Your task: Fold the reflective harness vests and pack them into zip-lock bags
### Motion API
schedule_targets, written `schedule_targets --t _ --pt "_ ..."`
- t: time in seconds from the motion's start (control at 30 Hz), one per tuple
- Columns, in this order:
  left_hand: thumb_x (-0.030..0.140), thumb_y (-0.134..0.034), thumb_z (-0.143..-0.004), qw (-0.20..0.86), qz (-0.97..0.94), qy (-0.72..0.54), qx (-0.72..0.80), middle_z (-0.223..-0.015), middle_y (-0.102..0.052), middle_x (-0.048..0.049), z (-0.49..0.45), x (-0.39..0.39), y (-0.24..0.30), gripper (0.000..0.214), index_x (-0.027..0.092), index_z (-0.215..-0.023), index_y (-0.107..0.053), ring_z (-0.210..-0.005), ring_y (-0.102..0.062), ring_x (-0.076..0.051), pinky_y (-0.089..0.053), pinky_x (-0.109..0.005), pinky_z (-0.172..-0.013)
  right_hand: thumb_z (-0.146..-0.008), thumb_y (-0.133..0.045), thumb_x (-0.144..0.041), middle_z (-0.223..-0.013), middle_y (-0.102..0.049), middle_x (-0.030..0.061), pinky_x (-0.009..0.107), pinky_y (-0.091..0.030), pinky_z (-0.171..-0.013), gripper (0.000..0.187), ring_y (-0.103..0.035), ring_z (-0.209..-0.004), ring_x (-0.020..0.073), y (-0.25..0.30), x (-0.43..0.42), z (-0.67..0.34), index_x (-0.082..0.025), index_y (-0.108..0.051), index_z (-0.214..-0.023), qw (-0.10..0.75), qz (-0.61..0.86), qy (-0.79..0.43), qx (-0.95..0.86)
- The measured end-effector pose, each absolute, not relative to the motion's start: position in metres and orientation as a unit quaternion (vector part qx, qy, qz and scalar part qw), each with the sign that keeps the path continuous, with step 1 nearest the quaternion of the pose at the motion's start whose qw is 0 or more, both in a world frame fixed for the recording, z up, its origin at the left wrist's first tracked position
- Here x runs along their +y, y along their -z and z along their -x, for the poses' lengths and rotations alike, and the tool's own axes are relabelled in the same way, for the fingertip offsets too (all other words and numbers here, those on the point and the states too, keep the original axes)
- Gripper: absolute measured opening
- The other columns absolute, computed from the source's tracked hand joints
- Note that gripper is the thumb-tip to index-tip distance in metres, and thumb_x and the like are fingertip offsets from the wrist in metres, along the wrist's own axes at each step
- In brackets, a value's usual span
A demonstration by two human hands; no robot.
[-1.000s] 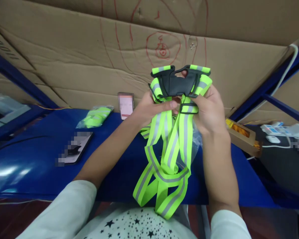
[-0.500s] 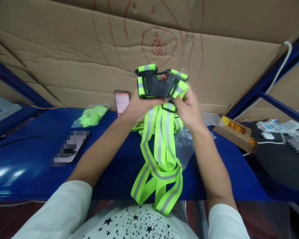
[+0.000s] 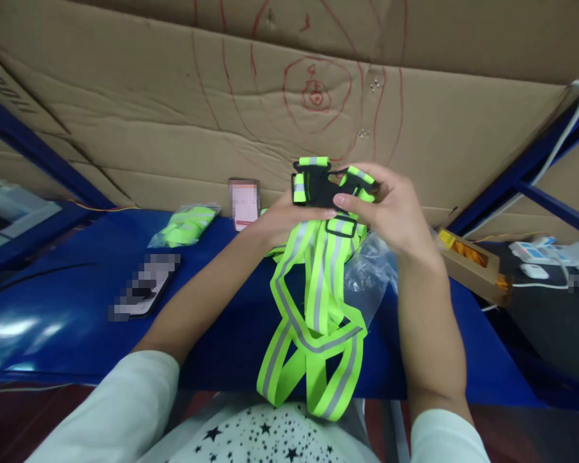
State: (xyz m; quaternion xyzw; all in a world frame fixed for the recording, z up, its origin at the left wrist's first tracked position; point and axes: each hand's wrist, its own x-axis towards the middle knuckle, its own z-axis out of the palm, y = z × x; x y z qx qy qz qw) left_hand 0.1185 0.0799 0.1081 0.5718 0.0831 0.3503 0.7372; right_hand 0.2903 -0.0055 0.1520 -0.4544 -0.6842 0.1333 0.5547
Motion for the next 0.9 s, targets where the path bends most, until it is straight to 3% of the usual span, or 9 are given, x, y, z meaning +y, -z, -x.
schedule_targets --t 0.13,0.37,0.47,0.57,0.73,0.9 --pt "0.025 -0.093 -0.068 0.795 -0.562 -0.226 0.035 -0.105 -0.078 -0.0093 -0.115 0.072 -0.111 0.042 0.017 -0.105 -0.074 -0.089 -0.076 -0.024 -0.059 -0.039 -0.088 -0.078 -0.084 -0.023 -0.111 -0.077 -0.0009 0.034 -0.057 -0.096 0.035 -0.071 -0.105 0.0191 -0.165 -0.024 -0.289 -0.027 -0.076 -0.112 0.581 0.418 -0.048 -0.697" --pt "0.024 -0.089 -0.072 0.808 -0.543 -0.228 0.031 -0.104 -0.079 -0.0061 -0.111 0.056 -0.123 0.035 0.017 -0.103 -0.073 -0.091 -0.075 -0.024 -0.058 -0.038 -0.091 -0.086 -0.076 -0.02 -0.115 -0.076 -0.0038 0.043 -0.056 -0.105 0.031 -0.07 -0.115 0.0229 -0.172 -0.043 -0.272 -0.036 -0.077 -0.113 0.575 0.398 0.083 -0.71" --pt "0.043 -0.083 -0.078 0.809 -0.537 -0.239 0.017 -0.103 -0.078 -0.0059 -0.107 0.061 -0.128 0.037 0.018 -0.104 -0.072 -0.102 -0.074 -0.028 -0.057 -0.042 -0.097 -0.09 -0.068 -0.015 -0.119 -0.075 -0.0078 0.048 -0.052 -0.112 0.032 -0.069 -0.118 0.0224 -0.164 -0.033 -0.271 -0.038 -0.077 -0.11 0.56 0.382 0.107 -0.727" --pt "0.056 -0.067 -0.089 0.798 -0.54 -0.266 0.024 -0.102 -0.078 -0.0059 -0.104 0.074 -0.129 0.04 0.019 -0.104 -0.071 -0.111 -0.072 -0.03 -0.056 -0.044 -0.099 -0.091 -0.066 -0.021 -0.126 -0.072 -0.006 0.055 -0.045 -0.12 0.027 -0.061 -0.133 0.0268 -0.157 -0.019 -0.273 -0.037 -0.078 -0.109 0.528 0.403 0.054 -0.746" --pt "0.031 -0.071 -0.077 0.792 -0.544 -0.265 0.079 -0.094 -0.079 -0.0072 -0.104 0.099 -0.117 0.021 0.018 -0.093 -0.075 -0.094 -0.075 -0.028 -0.059 -0.04 -0.089 -0.083 -0.079 -0.036 -0.143 -0.062 -0.0014 0.06 -0.034 -0.124 0.031 -0.043 -0.149 0.0308 -0.154 -0.006 -0.284 -0.036 -0.076 -0.115 0.452 0.436 -0.14 -0.766" --pt "0.014 -0.068 -0.064 0.789 -0.551 -0.248 0.112 -0.093 -0.079 -0.0101 -0.108 0.104 -0.107 0.028 0.014 -0.091 -0.076 -0.095 -0.075 -0.031 -0.057 -0.044 -0.094 -0.077 -0.082 -0.055 -0.152 -0.055 0.0006 0.048 -0.043 -0.12 0.066 -0.045 -0.147 0.0267 -0.141 0.01 -0.301 -0.036 -0.062 -0.136 0.514 0.436 -0.183 -0.716"
